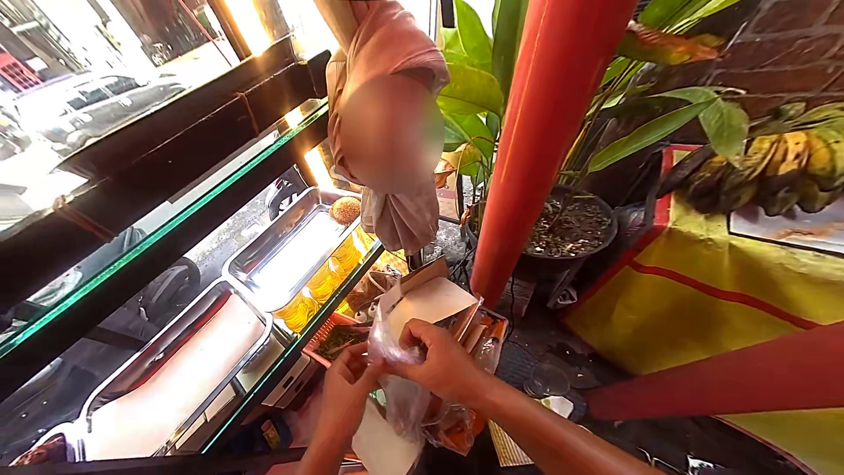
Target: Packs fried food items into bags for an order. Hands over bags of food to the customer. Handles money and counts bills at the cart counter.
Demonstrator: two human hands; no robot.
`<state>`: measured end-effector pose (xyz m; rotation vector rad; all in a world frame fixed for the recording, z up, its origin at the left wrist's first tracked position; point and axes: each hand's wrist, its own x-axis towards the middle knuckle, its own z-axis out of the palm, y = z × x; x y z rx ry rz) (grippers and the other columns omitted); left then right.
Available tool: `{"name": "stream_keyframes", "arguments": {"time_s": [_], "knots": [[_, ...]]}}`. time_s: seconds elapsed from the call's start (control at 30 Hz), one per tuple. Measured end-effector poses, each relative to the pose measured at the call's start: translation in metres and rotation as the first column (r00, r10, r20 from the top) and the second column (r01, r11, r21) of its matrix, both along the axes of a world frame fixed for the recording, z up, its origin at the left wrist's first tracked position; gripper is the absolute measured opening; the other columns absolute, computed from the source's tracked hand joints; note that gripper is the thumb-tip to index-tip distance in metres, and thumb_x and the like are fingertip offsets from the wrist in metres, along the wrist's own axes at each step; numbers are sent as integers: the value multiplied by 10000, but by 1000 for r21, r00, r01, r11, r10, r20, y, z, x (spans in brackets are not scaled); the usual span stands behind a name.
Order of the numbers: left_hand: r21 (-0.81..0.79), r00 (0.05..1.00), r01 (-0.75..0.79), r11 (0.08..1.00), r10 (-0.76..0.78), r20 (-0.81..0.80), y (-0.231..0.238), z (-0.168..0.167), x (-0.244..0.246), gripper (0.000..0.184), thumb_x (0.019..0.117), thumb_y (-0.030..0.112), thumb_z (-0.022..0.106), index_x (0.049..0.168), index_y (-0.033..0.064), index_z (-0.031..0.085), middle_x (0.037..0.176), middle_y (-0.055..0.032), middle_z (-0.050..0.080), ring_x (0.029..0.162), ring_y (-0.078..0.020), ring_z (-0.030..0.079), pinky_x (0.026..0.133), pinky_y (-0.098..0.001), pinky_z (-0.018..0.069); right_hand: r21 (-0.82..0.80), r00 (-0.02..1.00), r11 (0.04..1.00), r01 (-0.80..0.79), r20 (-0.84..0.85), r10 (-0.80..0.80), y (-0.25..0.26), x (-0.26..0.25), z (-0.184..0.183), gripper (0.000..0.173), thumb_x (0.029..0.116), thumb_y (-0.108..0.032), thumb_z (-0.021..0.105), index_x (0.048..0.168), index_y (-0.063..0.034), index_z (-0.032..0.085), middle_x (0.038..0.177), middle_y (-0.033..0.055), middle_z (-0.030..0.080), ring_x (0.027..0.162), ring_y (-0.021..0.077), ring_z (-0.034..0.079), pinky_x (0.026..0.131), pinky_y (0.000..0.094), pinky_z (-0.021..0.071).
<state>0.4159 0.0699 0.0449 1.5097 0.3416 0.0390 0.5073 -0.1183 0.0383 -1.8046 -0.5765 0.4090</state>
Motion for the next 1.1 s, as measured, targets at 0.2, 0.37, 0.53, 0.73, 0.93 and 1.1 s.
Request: {"name": "stream_keyframes", "arguments": {"time_s": [0.2,0.37,0.53,0.73,0.93,1.1], "knots": [[131,972,71,989,-99,214,25,3,-15,209,1046,135,574,1111,-34,679,913,-142,712,789,-206,706,742,-346,624,507,866,862,15,-437,242,-20,5,2,335,795,-195,873,968,-77,612,920,74,696,857,152,680,829,362,590],[358,931,147,922,-251,265,46,16,-35,201,1063,164,555,1133,38,696,932,-72,728,758,-154,710,684,-298,625,410,777,897,-164,-507,374,-15,-4,16,422,947,-274,740,1295,-65,625,1077,79,735,962,152,714,894,346,597],[492,937,129,861,-269,224,85,19,-73,208,1060,212,563,1118,86,719,906,-32,734,739,-129,704,664,-286,618,343,843,932,-119,-461,278,-8,-20,11,164,993,-200,676,1029,-53,737,955,52,725,873,117,677,834,305,580],[507,960,205,838,-273,63,123,4,-132,234,1050,293,594,1126,122,735,966,-8,743,766,-115,708,692,-292,623,193,863,938,-289,-371,343,28,-68,11,201,987,-265,710,965,-73,767,868,5,755,771,67,692,711,229,574],[795,961,-266,545,89,261,124,-24,-198,287,1004,311,619,1187,111,714,1057,-16,727,985,-135,693,906,-389,590,155,901,979,-132,-393,184,67,-126,-15,211,907,-267,801,954,-65,761,891,34,752,847,128,720,821,324,612],[419,967,-253,872,214,138,59,-38,-248,484,929,415,711,1230,38,667,1152,-52,712,1086,-165,660,950,-378,551,181,869,955,-236,-400,291,98,-201,-44,348,731,-254,922,790,-113,610,700,-41,599,649,69,586,611,272,510]]}}
